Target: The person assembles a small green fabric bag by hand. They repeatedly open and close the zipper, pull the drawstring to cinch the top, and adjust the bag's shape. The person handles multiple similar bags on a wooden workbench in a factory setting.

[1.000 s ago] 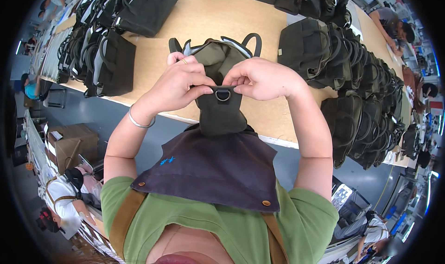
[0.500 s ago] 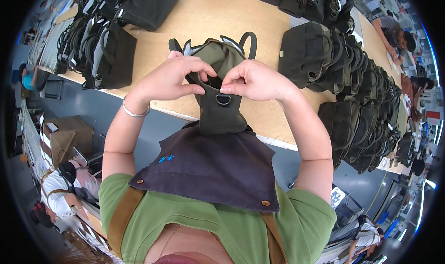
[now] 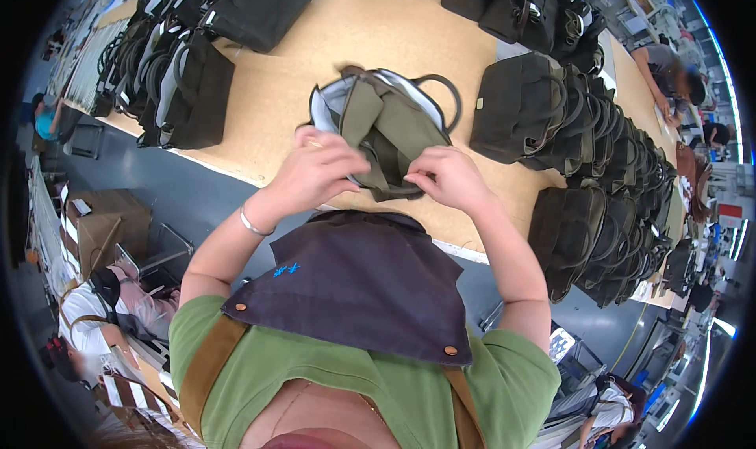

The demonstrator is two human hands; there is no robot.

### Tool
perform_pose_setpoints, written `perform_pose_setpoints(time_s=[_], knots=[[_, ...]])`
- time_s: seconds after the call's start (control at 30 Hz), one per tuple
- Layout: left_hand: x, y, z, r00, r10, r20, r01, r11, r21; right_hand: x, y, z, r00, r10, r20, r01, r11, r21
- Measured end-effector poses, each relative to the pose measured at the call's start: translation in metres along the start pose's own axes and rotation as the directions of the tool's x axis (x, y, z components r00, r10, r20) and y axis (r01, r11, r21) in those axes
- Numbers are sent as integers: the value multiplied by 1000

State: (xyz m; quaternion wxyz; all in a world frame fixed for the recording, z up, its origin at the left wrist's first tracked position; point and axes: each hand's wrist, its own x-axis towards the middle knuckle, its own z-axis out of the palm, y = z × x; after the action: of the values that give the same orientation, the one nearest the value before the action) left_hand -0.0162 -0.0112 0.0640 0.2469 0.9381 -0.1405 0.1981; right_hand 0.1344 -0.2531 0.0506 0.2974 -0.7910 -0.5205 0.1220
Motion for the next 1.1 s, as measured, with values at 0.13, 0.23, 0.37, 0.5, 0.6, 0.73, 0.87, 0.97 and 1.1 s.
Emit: perform_pose_setpoints(time_s=[0.13,0.23,0.37,0.5,0.6,0.73,0.87,0.97,1.1], knots=[[-16,-19,0,769,-515,-379,458,857,-236,1,15,-8,781,131,-611,-209,976,-56],[-18,-16,21,726,-658,-200,497,703,-510,28,-12,2,890,262,-374,-296,954,-37],[12,-1,19,929,-362,-72,278,816,-506,58,-73,37,972,213,-103,-232,942,-242],[34,-18,-11,831,-521,-193,517,852,-75,61,-55,48,993,6,-122,-28,982,-186],[37,-37,-13,938,-290,-189,311,946,93,59,-50,35,962,-217,-168,219,976,-10],[37,-56,2,828,-510,234,543,833,-104,62,-38,4,890,-310,-334,254,946,-203],[11,-82,-25,663,-735,141,501,296,-813,35,23,-26,851,-152,-502,67,981,-183],[-24,-93,-14,547,-835,57,471,250,-846,8,47,-38,933,-11,-359,-83,966,-243],[-45,-91,20,552,-805,219,591,191,-784,-1,55,-33,986,116,-122,-138,971,-194]])
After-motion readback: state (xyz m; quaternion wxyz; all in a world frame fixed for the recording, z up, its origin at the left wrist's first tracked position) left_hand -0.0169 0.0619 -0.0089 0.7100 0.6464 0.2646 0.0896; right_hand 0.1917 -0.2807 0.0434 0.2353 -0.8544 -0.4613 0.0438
